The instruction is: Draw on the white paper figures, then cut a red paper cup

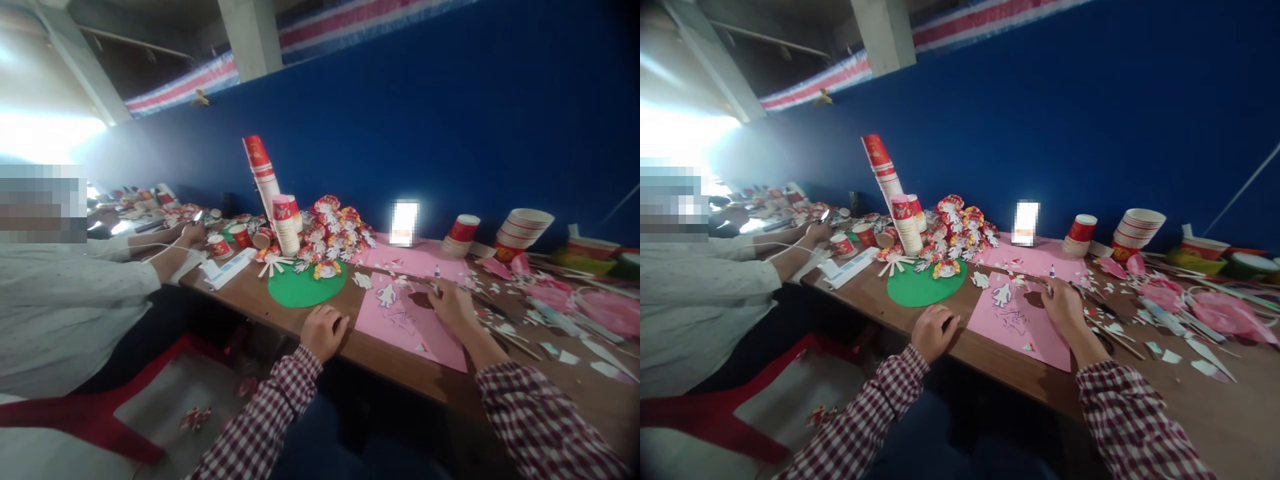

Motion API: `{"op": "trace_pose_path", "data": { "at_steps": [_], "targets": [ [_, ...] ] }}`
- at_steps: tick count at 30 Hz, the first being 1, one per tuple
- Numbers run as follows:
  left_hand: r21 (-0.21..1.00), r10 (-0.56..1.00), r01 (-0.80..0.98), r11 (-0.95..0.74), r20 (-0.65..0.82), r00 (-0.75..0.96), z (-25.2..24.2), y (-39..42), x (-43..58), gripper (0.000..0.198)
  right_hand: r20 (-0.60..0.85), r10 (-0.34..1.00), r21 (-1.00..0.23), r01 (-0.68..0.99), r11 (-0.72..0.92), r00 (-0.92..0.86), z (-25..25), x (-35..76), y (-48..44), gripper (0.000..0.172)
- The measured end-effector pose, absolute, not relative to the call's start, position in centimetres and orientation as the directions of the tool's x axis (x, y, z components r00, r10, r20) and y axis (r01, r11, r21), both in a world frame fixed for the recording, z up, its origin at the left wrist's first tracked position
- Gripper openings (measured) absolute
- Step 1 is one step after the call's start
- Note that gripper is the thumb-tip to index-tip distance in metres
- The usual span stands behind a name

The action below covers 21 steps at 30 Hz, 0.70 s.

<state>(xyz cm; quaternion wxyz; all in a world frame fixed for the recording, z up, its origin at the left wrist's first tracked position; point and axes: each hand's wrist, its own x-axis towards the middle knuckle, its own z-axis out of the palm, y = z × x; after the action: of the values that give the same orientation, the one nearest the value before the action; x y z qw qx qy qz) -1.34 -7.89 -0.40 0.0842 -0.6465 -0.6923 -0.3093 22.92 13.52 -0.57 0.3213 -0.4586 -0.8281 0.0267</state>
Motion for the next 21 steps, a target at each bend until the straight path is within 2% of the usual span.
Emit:
{"op": "trace_pose_path", "data": {
  "at_steps": [5,21],
  "targets": [
    [0.323,0.839,0.945,-0.043,0.526,-0.142,-0.49,-7.87,-1.42,0.022,0.494,0.779,-0.307,0.761,0.572,-0.386,-0.92,23.14,13.82,0.027],
    [0.329,0.844,0.944,-0.033,0.515,-0.15,-0.33,-7.84,-1.4,0.023,0.467,0.773,-0.226,0.787,0.574,-0.43,-0.9,23.02,13.54,0.02]
  ]
}}
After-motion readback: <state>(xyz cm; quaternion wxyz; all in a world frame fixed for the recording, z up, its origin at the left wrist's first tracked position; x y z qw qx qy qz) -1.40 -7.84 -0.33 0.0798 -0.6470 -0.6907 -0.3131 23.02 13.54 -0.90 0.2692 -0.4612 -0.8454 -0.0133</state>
